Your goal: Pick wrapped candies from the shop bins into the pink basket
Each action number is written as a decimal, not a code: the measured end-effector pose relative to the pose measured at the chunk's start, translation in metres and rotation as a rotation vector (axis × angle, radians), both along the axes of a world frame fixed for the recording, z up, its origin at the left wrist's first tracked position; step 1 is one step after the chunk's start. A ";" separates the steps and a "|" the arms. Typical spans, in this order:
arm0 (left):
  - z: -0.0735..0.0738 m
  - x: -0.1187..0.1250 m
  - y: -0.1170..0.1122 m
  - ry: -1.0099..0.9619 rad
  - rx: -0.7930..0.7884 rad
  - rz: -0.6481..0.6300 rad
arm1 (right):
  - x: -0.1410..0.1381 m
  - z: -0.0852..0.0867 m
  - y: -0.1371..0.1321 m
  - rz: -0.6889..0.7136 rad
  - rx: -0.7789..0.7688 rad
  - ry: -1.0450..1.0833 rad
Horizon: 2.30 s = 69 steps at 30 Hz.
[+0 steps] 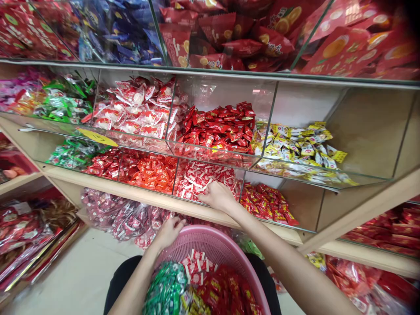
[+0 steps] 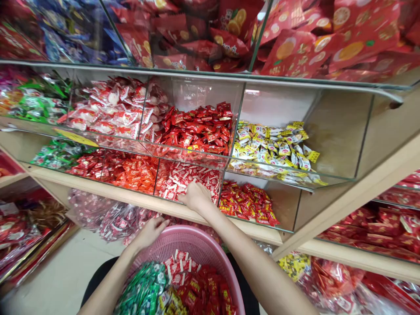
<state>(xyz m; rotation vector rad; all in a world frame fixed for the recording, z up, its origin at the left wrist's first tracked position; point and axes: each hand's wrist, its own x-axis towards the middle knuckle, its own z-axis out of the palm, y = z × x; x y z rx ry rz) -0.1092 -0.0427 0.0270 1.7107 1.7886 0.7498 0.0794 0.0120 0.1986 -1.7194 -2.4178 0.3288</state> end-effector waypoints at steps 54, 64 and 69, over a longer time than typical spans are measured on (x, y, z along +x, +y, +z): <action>-0.002 0.001 -0.001 -0.001 0.028 -0.009 | -0.006 -0.016 -0.026 0.302 0.044 0.478; -0.007 -0.002 0.001 0.027 0.026 -0.006 | -0.025 -0.035 0.017 0.029 0.040 0.321; -0.007 -0.002 0.001 0.023 0.023 -0.012 | -0.030 -0.046 0.022 0.018 -0.037 0.513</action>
